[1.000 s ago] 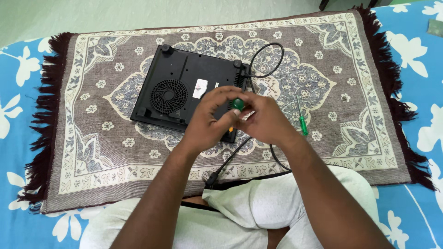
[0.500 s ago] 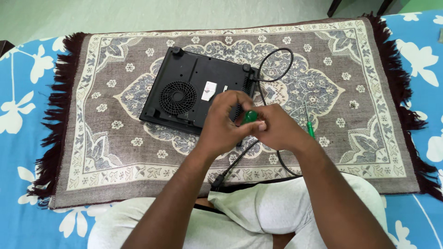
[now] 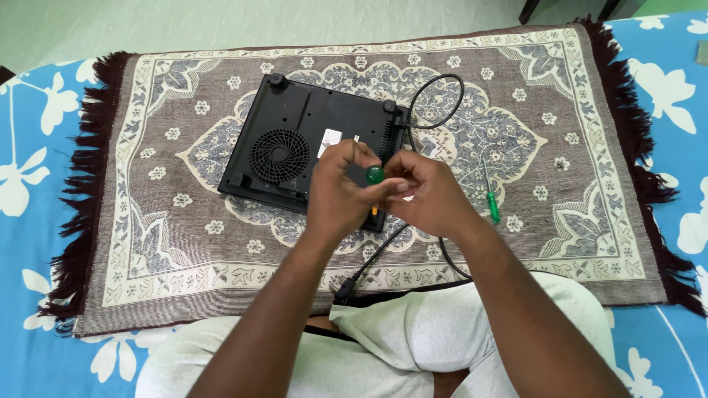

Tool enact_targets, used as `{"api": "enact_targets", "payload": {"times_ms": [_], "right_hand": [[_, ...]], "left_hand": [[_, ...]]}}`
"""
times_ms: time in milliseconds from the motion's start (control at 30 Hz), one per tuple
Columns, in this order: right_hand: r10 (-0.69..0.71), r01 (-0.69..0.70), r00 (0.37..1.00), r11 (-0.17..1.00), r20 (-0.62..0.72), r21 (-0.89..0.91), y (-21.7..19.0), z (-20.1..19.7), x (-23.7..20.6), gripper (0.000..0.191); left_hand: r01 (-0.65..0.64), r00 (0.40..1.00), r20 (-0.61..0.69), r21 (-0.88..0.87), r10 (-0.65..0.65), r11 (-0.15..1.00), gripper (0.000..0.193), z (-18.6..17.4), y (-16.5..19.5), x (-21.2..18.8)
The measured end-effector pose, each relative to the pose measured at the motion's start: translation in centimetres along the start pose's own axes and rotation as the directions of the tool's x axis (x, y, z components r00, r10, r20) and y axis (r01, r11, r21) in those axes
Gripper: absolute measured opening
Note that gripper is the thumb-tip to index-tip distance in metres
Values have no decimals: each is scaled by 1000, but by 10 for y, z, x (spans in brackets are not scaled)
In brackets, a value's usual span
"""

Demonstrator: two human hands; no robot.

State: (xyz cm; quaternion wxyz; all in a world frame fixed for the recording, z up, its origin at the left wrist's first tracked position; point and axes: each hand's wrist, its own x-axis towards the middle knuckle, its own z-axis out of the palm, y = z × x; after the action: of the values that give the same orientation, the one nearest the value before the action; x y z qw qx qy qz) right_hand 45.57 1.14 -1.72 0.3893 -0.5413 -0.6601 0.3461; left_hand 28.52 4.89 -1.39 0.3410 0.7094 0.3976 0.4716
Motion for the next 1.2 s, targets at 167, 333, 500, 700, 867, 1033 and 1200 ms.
{"api": "enact_targets", "payload": {"times_ms": [167,333,500,700,867,1033,1200], "right_hand": [[-51,45,998,989,-45,-141,3,6,-3,30],[-23,28,999,993,44,-117,13,-7,-2,23],[9,-49,968,987,251,153,24,-18,1,32],[41,-114,929,977,368,181,23,-15,1,28],[-31,20,978,998,205,57,8,-8,-3,37],[27,-16,991,996,132,-82,-1,-7,0,25],[106,-69,966,985,237,-161,7,-12,2,31]], "left_hand": [[62,998,-37,142,-57,988,65,15,16,-6],[15,999,46,119,-21,993,46,12,31,-9],[-192,920,322,-127,224,973,35,-11,23,-6],[-200,942,272,-12,196,980,31,-14,11,-4],[-178,983,69,191,168,965,45,-4,8,-2],[-144,981,-93,257,172,956,52,10,16,-5],[-156,988,22,85,155,984,51,7,24,-10]]}}
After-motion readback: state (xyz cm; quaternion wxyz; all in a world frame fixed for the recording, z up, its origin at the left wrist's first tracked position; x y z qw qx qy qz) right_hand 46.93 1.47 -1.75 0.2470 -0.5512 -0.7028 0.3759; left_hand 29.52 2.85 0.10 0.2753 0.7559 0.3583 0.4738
